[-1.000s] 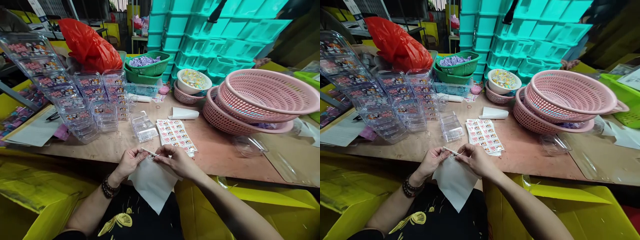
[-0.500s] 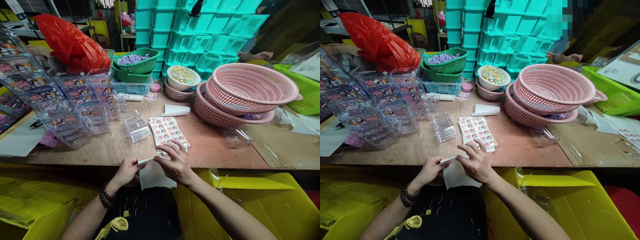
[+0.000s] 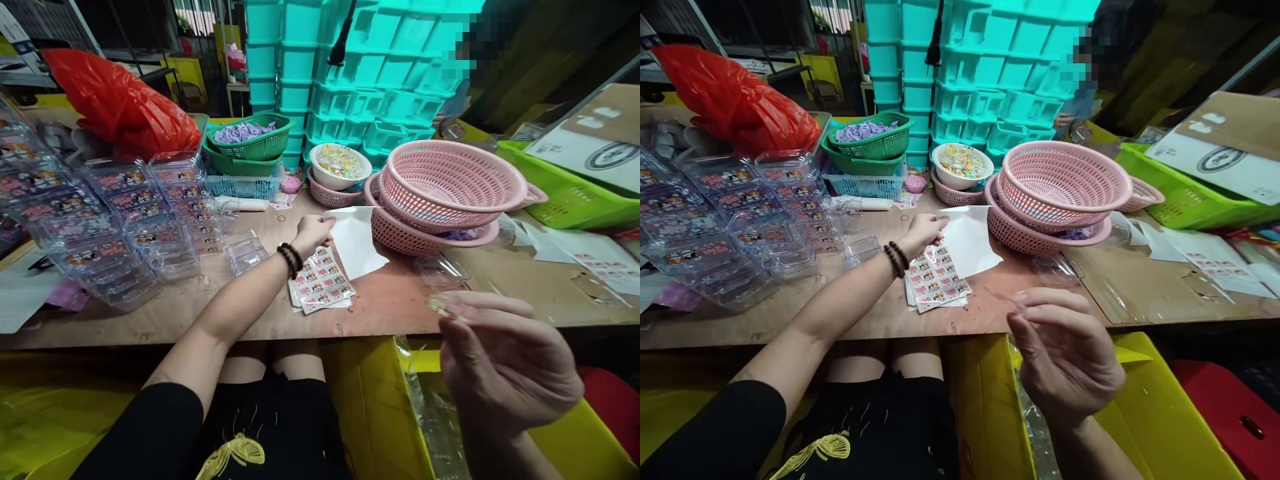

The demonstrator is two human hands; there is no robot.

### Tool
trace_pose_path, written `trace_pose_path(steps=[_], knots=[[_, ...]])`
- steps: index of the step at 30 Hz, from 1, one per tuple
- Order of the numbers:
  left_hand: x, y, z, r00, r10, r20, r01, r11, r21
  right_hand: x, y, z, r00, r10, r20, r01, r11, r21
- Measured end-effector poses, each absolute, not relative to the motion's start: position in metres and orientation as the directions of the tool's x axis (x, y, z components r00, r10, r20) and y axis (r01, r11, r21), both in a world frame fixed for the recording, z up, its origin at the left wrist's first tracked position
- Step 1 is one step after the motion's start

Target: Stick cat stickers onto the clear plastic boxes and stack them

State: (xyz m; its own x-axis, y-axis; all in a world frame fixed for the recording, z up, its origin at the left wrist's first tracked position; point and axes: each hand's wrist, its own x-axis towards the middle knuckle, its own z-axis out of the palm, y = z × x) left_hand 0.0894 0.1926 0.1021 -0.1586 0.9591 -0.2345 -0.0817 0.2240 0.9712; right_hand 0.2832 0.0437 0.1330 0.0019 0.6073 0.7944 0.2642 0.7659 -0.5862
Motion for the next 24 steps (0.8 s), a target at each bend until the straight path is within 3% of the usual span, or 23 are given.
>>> trace_pose_path(steps=[3, 7, 9, 11, 12, 14, 18, 24], knots=[[0.104, 0.213, 0.104, -0.134, 0.959, -0.25, -0.071, 0.242, 0.968, 0.285, 0.04, 0.13, -0.043, 0.645, 0.763, 0.219, 0.751, -0.622], [0.06, 0.166, 0.1, -0.112, 0.985, -0.129, -0.051, 0.124, 0.991, 0.286, 0.053, 0.124, -0.126, 0.832, 0.541, 0.232, 0.555, -0.799], [0.018, 0.121, 0.095, -0.086, 0.981, 0.174, 0.082, -0.167, 0.982, 0.278, 0.069, 0.121, -0.203, 0.883, 0.423, 0.21, 0.461, -0.862], [-0.022, 0.075, 0.084, -0.224, 0.914, 0.338, 0.314, -0.261, 0.913, 0.259, 0.088, 0.118, -0.305, 0.906, 0.293, 0.163, 0.352, -0.922], [-0.037, 0.054, 0.075, -0.343, 0.846, 0.409, 0.442, -0.239, 0.864, 0.246, 0.098, 0.116, -0.361, 0.905, 0.225, 0.14, 0.292, -0.946], [-0.054, 0.024, 0.052, -0.426, 0.75, 0.506, 0.622, -0.163, 0.766, 0.214, 0.116, 0.112, -0.48, 0.873, 0.089, 0.113, 0.163, -0.98], [-0.047, 0.004, 0.008, -0.388, 0.715, 0.581, 0.736, -0.14, 0.663, 0.151, 0.137, 0.102, -0.682, 0.713, -0.159, 0.193, -0.035, -0.981], [-0.036, 0.008, -0.008, -0.365, 0.688, 0.628, 0.775, -0.149, 0.614, 0.118, 0.149, 0.099, -0.736, 0.601, -0.312, 0.414, 0.035, -0.91]])
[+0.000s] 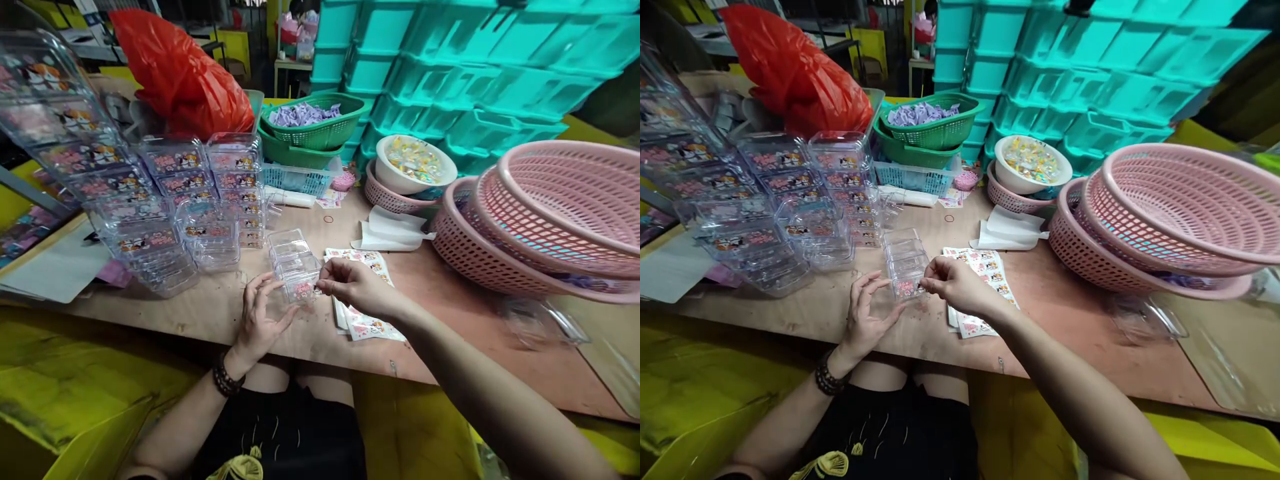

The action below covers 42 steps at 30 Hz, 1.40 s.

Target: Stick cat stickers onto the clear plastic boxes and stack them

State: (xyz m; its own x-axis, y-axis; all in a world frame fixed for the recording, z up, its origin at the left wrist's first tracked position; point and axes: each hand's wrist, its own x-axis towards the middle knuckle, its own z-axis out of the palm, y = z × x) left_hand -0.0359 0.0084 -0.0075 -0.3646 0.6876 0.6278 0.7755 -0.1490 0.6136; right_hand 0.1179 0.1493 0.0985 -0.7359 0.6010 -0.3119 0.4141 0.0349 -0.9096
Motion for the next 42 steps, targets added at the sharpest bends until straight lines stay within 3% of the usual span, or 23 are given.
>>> trace_pose_path(steps=[12, 27, 42], knots=[[-0.046, 0.009, -0.01, -0.336, 0.691, 0.64, 0.776, -0.181, 0.604, 0.109, 0.167, 0.096, -0.74, 0.578, -0.344, 0.553, 0.231, -0.801], [-0.046, 0.011, -0.013, -0.276, 0.619, 0.735, 0.853, -0.194, 0.484, 0.104, 0.164, 0.104, -0.694, 0.6, -0.398, 0.622, 0.222, -0.751], [-0.045, 0.012, -0.014, -0.255, 0.612, 0.749, 0.869, -0.195, 0.455, 0.101, 0.163, 0.106, -0.675, 0.626, -0.391, 0.642, 0.236, -0.73]])
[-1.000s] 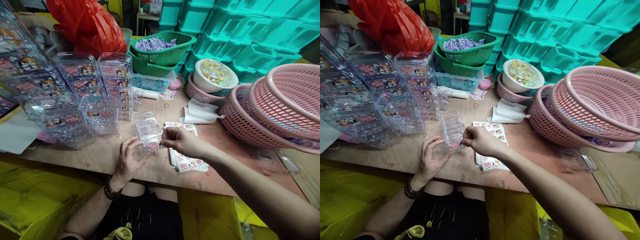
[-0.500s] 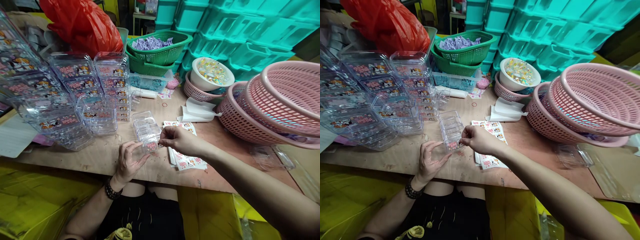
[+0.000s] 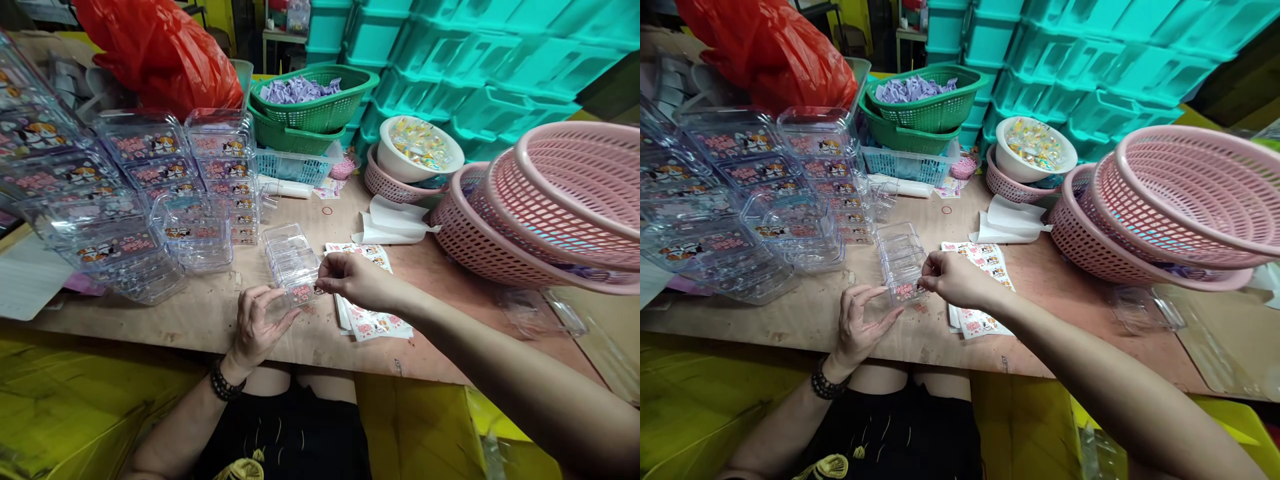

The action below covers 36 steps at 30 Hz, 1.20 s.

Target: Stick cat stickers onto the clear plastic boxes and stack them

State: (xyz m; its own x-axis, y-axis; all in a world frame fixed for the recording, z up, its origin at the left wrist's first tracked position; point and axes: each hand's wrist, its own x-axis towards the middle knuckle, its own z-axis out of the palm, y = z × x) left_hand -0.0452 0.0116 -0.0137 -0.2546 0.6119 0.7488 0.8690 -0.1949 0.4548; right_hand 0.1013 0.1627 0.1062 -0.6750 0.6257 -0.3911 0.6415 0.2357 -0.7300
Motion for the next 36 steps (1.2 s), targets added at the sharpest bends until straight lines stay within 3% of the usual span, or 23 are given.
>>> trace_pose_path(steps=[9, 17, 20, 28, 33, 36], knots=[[-0.045, 0.012, -0.014, -0.257, 0.619, 0.742, 0.864, -0.198, 0.464, 0.101, 0.162, 0.108, -0.678, 0.627, -0.384, 0.646, 0.26, -0.718], [-0.044, 0.014, -0.01, -0.131, 0.651, 0.748, 0.901, -0.237, 0.364, 0.1, 0.161, 0.107, -0.659, 0.644, -0.389, 0.672, 0.272, -0.688], [-0.044, 0.015, -0.009, -0.098, 0.629, 0.771, 0.917, -0.245, 0.315, 0.099, 0.159, 0.109, -0.645, 0.655, -0.392, 0.696, 0.293, -0.656], [-0.045, 0.015, -0.012, -0.128, 0.617, 0.776, 0.907, -0.244, 0.344, 0.098, 0.148, 0.114, -0.62, 0.702, -0.35, 0.744, 0.386, -0.545], [-0.045, 0.014, -0.015, -0.162, 0.622, 0.766, 0.906, -0.213, 0.365, 0.108, 0.148, 0.11, -0.628, 0.74, -0.241, 0.751, 0.495, -0.437], [-0.043, 0.013, -0.015, -0.174, 0.611, 0.772, 0.914, -0.193, 0.358, 0.113, 0.153, 0.107, -0.587, 0.785, -0.198, 0.777, 0.477, -0.411]])
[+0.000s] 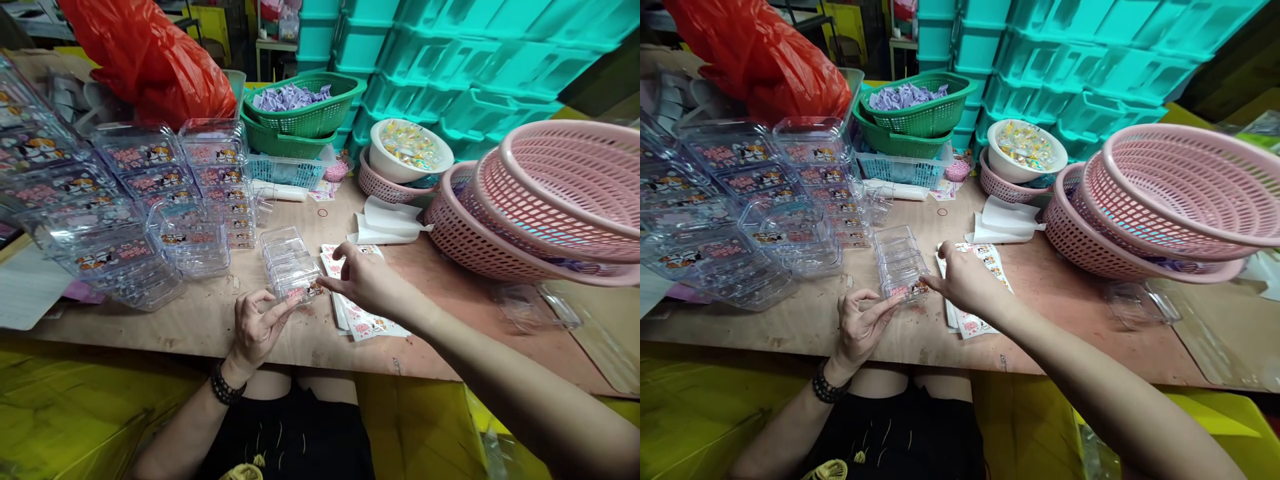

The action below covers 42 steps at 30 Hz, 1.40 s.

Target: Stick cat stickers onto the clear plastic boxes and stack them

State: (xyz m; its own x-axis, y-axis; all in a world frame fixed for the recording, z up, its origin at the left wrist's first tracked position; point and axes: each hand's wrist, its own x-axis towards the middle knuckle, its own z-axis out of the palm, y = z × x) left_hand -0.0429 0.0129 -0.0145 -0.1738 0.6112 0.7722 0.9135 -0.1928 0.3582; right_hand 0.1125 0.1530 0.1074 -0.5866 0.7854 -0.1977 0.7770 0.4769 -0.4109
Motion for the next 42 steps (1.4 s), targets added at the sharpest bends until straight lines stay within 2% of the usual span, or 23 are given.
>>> trace_pose_path(steps=[3, 7, 10, 15, 18, 22, 25, 27, 30, 31, 32, 34, 36, 37, 39, 40, 42], knots=[[-0.042, 0.013, -0.013, -0.173, 0.586, 0.792, 0.932, -0.164, 0.324, 0.115, 0.156, 0.103, -0.568, 0.786, -0.244, 0.78, 0.421, -0.463], [-0.047, 0.014, -0.014, -0.087, 0.636, 0.767, 0.919, -0.245, 0.308, 0.126, 0.151, 0.094, -0.661, 0.671, -0.336, 0.708, 0.407, -0.578], [-0.049, 0.016, -0.016, -0.032, 0.703, 0.711, 0.889, -0.306, 0.342, 0.134, 0.142, 0.08, -0.728, 0.662, -0.176, 0.592, 0.478, -0.649], [-0.047, 0.023, -0.02, -0.053, 0.758, 0.65, 0.892, -0.256, 0.371, 0.128, 0.134, 0.043, -0.67, 0.721, 0.173, 0.593, 0.661, -0.46], [-0.046, 0.026, -0.02, -0.034, 0.768, 0.64, 0.896, -0.26, 0.359, 0.125, 0.137, 0.031, -0.655, 0.714, 0.246, 0.549, 0.674, -0.495], [-0.044, 0.027, -0.02, -0.034, 0.777, 0.629, 0.888, -0.265, 0.376, 0.13, 0.141, 0.043, -0.55, 0.814, 0.187, 0.597, 0.54, -0.593], [-0.041, 0.026, -0.013, -0.071, 0.719, 0.691, 0.874, -0.289, 0.39, 0.13, 0.137, 0.07, -0.474, 0.877, 0.08, 0.626, 0.399, -0.67], [-0.041, 0.022, -0.005, -0.042, 0.648, 0.761, 0.844, -0.385, 0.374, 0.128, 0.13, 0.088, -0.514, 0.857, -0.04, 0.617, 0.338, -0.711], [-0.044, 0.013, 0.011, -0.037, 0.559, 0.828, 0.743, -0.539, 0.397, 0.122, 0.121, 0.107, -0.626, 0.755, -0.195, 0.608, 0.316, -0.728], [-0.045, 0.01, 0.015, -0.072, 0.559, 0.826, 0.708, -0.555, 0.437, 0.12, 0.118, 0.112, -0.653, 0.735, -0.183, 0.59, 0.342, -0.731], [-0.046, 0.006, 0.019, -0.128, 0.573, 0.81, 0.674, -0.549, 0.494, 0.119, 0.115, 0.117, -0.672, 0.733, -0.108, 0.555, 0.401, -0.729], [-0.047, -0.001, 0.026, -0.292, 0.622, 0.726, 0.578, -0.49, 0.653, 0.116, 0.108, 0.128, -0.698, 0.691, 0.187, 0.439, 0.62, -0.651], [-0.05, -0.007, 0.033, -0.446, 0.662, 0.603, 0.434, -0.429, 0.792, 0.113, 0.1, 0.14, -0.746, 0.489, 0.452, 0.305, 0.855, -0.42], [-0.053, -0.009, 0.038, -0.498, 0.668, 0.554, 0.37, -0.414, 0.832, 0.111, 0.097, 0.146, -0.794, 0.356, 0.492, 0.237, 0.927, -0.29], [-0.06, -0.015, 0.048, -0.547, 0.66, 0.516, 0.317, -0.407, 0.857, 0.101, 0.094, 0.157, -0.885, 0.153, 0.44, 0.11, 0.986, -0.122], [-0.066, -0.017, 0.052, -0.558, 0.641, 0.527, 0.333, -0.409, 0.85, 0.093, 0.094, 0.163, -0.904, 0.11, 0.414, 0.08, 0.993, -0.09], [-0.077, -0.023, 0.059, -0.589, 0.559, 0.584, 0.424, -0.402, 0.812, 0.072, 0.101, 0.171, -0.894, 0.131, 0.428, 0.107, 0.991, -0.081]])
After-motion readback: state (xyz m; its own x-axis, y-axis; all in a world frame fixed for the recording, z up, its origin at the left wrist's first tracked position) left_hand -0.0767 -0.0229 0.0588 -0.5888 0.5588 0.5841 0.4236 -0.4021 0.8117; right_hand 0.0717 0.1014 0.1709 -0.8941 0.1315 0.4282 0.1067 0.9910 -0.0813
